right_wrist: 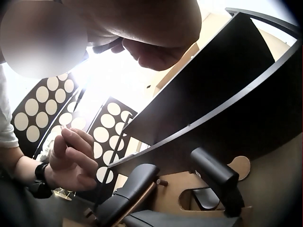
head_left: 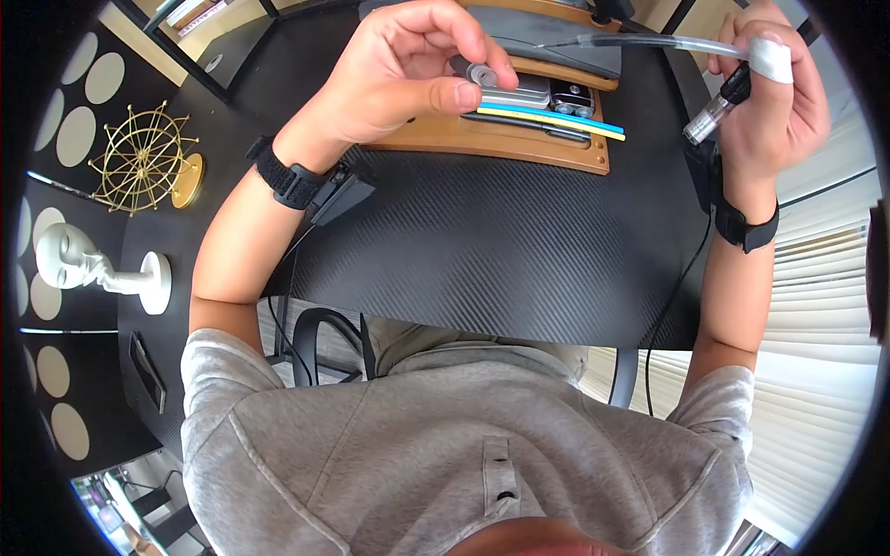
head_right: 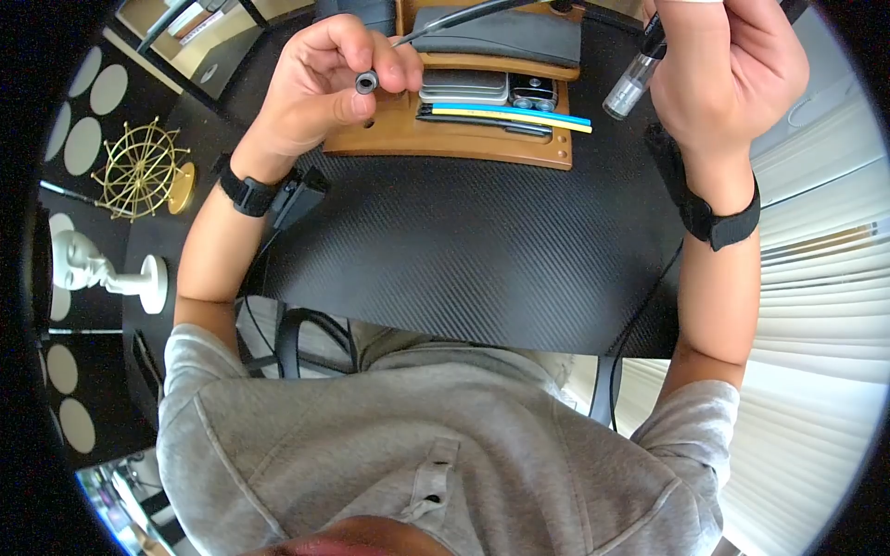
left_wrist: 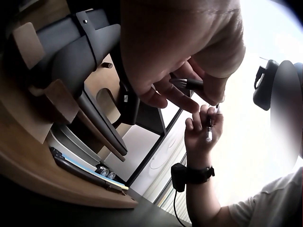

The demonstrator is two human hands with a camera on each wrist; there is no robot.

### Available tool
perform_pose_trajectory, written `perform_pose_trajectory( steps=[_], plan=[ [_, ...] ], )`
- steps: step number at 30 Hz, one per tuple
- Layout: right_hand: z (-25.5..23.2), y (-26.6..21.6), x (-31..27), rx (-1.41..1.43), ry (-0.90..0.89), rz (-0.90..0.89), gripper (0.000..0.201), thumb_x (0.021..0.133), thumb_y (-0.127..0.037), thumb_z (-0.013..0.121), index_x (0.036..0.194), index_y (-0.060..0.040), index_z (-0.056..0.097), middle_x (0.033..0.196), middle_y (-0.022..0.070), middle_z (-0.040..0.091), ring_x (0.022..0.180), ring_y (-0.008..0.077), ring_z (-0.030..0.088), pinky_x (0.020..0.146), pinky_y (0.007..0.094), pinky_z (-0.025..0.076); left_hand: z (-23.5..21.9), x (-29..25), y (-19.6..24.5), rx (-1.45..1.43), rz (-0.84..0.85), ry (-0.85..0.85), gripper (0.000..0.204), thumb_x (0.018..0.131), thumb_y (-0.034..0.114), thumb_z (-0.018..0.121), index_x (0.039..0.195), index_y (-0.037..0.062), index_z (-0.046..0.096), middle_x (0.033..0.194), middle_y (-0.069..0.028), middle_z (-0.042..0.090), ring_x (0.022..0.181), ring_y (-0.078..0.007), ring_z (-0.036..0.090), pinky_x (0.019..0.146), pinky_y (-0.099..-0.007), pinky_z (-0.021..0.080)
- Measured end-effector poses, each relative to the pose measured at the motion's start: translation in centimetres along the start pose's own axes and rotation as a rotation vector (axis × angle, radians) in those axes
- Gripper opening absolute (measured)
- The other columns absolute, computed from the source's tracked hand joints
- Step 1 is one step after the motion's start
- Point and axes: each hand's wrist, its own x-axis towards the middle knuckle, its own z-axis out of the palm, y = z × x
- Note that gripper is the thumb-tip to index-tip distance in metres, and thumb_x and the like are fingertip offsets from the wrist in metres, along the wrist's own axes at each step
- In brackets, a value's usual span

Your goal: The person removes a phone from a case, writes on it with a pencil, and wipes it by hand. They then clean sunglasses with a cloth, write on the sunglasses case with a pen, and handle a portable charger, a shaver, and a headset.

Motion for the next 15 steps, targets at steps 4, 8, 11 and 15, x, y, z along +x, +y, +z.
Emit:
perform_pose_trajectory(
  steps=[4, 8, 11, 15],
  plan=[
    [1.0, -2.5, 1.1, -0.094, -0.059, -0.103, 0.030, 0.105, -0.024, 0.059, 0.081, -0.0062, 0.052, 0.077, 0.0028, 0.046, 0.060, 0.0066, 0.040, 0.054, 0.0217, 0.033, -0.1, -0.1, -0.1, 0.016, -0.015, 0.012, 0.023, 0.093, 0.010, 0.078, 0.105, 0.0137, 0.059, 0.106, -0.0054, 0.071, 0.113, -0.0255, 0.064, 0.101, -0.0426, 0.050],
    [-0.7, -1.2, 0.8, -0.046, -0.166, -0.202, 0.023, 0.099, -0.015, 0.062, 0.081, -0.0025, 0.056, 0.075, 0.0042, 0.049, 0.060, 0.0111, 0.043, 0.053, 0.0250, 0.035, -0.1, -0.1, -0.1, 0.039, -0.039, 0.025, 0.023, 0.091, 0.011, 0.080, 0.104, 0.0130, 0.060, 0.103, -0.0064, 0.071, 0.110, -0.0247, 0.065, 0.099, -0.0416, 0.051],
    [-1.1, -2.7, 1.2, -0.092, -0.230, -0.209, 0.010, 0.093, 0.000, 0.058, 0.087, 0.0081, 0.059, 0.075, 0.0122, 0.054, 0.065, 0.0175, 0.046, 0.056, 0.0282, 0.039, 0.1, 0.0, -0.1, 0.042, -0.042, 0.034, 0.023, 0.091, 0.010, 0.080, 0.104, 0.0126, 0.061, 0.103, -0.0070, 0.071, 0.108, -0.0240, 0.066, 0.098, -0.0413, 0.051],
    [-1.2, -3.1, 1.5, -0.143, -0.283, -0.278, 0.006, 0.091, 0.005, 0.059, 0.088, 0.0109, 0.060, 0.076, 0.0166, 0.057, 0.065, 0.0199, 0.049, 0.056, 0.0288, 0.040, 1.4, 0.7, 0.7, -0.005, -0.063, 0.066, 0.023, 0.090, 0.010, 0.080, 0.104, 0.0120, 0.063, 0.102, -0.0079, 0.072, 0.105, -0.0230, 0.066, 0.097, -0.0412, 0.052]
  ],
)
